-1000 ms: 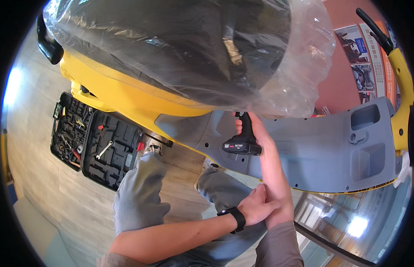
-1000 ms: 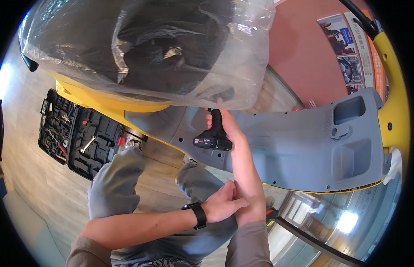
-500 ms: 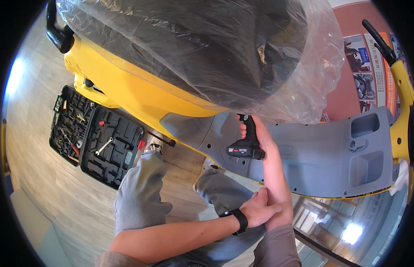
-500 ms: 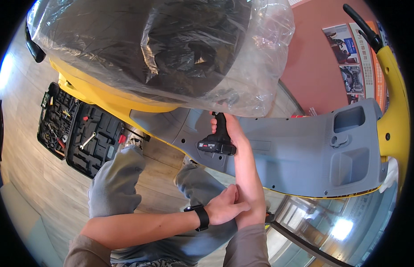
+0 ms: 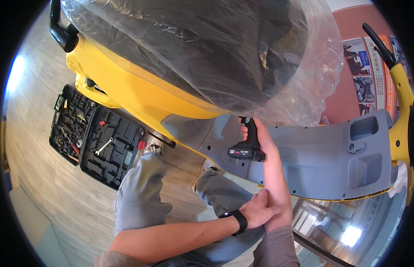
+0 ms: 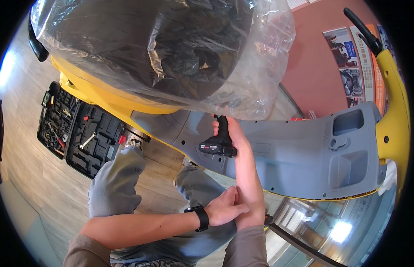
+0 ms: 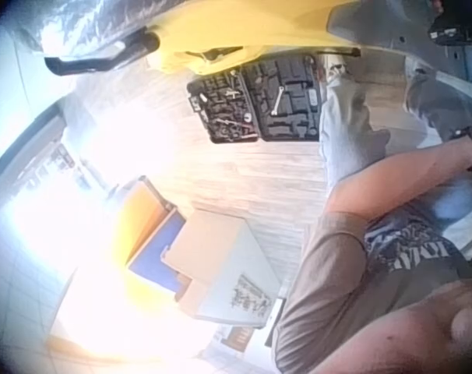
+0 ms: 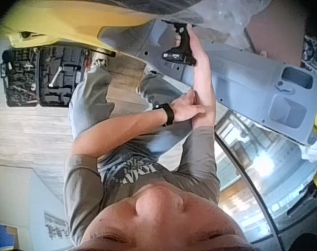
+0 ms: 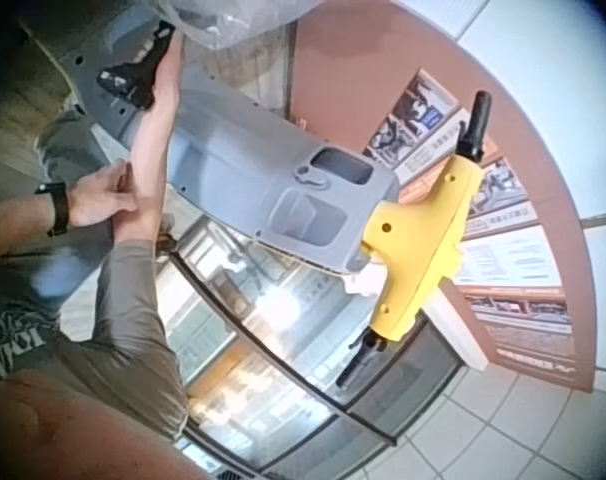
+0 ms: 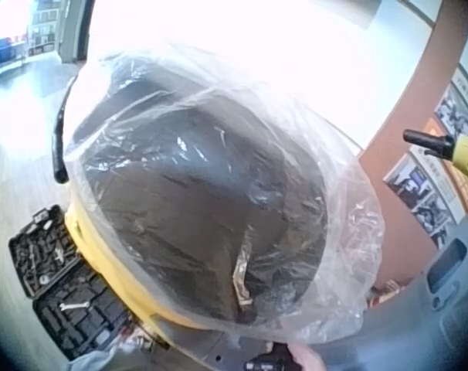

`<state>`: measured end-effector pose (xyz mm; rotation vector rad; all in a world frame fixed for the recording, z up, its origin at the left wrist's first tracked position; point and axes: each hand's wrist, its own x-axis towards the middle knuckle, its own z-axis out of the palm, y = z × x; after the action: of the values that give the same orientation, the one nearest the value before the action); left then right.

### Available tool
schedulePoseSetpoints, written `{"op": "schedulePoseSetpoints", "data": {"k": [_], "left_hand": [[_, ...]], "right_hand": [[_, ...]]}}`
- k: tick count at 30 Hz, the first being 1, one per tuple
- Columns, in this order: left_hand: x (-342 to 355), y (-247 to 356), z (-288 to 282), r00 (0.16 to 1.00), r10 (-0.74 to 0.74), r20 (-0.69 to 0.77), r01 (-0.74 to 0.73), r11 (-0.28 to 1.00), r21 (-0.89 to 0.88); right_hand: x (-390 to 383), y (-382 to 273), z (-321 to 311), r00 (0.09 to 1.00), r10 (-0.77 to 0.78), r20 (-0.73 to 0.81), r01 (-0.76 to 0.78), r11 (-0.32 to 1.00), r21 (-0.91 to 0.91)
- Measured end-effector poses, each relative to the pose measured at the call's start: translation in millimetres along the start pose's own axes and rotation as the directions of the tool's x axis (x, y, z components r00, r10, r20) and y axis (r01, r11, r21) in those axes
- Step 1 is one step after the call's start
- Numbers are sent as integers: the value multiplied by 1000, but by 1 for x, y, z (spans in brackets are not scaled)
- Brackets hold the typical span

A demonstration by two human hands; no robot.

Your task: Using an electric drill to remove and reinstall panels on a yellow electric scooter.

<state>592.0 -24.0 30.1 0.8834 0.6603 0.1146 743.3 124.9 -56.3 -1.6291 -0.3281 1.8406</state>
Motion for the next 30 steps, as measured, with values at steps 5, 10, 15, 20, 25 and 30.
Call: {"op": "schedulePoseSetpoints", "data": {"k": [5, 10, 15, 20, 25, 30], "left_hand": [[1, -2, 2, 1000, 1, -9, -1, 1000, -12], [4, -6, 5, 1000, 5, -16, -5, 1000, -18], [3, -3, 3, 1000, 15, -25, -15, 1000, -3], [5, -4, 5, 1000, 7, -16, -7, 1000, -17], [4, -3, 5, 1000, 0, -31, 0, 1000, 1], [3, -2, 4, 1000, -1, -30, 1, 1000, -2]], "right_hand": [[-1, 1, 1, 1000, 15, 13, -15, 1000, 22], [2, 4, -4, 998, -2, 58, 0, 999, 33], [4, 1, -7, 997, 48, 56, -55, 992, 115], [7, 1, -14, 994, 59, 91, -79, 968, 239], [7, 3, -7, 997, 53, 58, -61, 987, 149], [6, 2, -8, 996, 60, 64, -68, 989, 133]]}}
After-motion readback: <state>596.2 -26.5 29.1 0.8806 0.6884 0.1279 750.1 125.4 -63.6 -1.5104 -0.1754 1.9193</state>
